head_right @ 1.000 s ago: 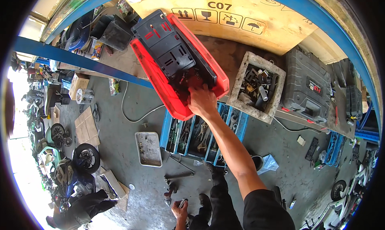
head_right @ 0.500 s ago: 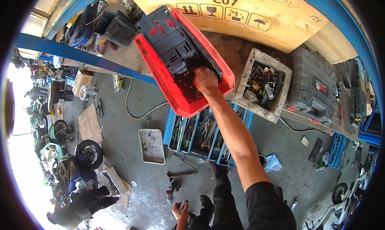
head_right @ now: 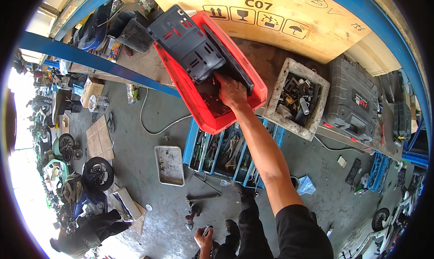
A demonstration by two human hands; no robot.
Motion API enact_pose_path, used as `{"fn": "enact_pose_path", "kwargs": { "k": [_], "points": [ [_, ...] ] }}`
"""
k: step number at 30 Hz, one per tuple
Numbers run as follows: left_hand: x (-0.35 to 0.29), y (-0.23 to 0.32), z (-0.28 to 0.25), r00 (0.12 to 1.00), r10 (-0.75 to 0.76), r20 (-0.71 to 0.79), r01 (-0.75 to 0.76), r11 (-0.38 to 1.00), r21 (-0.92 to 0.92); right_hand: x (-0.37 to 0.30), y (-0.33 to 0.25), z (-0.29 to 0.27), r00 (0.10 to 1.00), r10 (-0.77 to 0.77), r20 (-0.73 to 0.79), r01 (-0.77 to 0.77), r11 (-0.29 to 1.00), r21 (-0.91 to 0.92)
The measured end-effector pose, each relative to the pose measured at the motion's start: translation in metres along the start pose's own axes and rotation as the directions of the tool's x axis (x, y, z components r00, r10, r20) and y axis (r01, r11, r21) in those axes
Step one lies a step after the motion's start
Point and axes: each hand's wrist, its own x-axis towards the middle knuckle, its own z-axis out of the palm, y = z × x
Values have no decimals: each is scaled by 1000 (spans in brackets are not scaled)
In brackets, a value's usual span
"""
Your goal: The person handles various motorcycle parts, picking them up from a red container and a larger crate on a shelf. The person then assembles small metal components and a rubber gasket by hand while standing over a blue toolbox.
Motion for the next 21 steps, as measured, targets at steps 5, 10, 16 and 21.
{"fn": "enact_pose_path", "kwargs": {
  "k": [5, 10, 16, 21],
  "points": [
    [1, 0, -3, 1000, 7, 13, -8, 1000, 22, 4, 9, 15, 990, -90, -107, 84, 994, -65],
    [0, 0, 3, 993, 108, 42, -112, 990, 89, 10, 18, 16, 994, 4, -109, -13, 996, -89],
    [0, -5, -2, 996, 77, 34, -75, 995, -65, -33, -4, -13, 953, -202, -225, 225, 971, 82],
    [8, -8, -12, 996, 83, 20, -81, 992, -93, -124, 23, -69, 839, -65, -540, 343, 834, 433]
  ]
}}
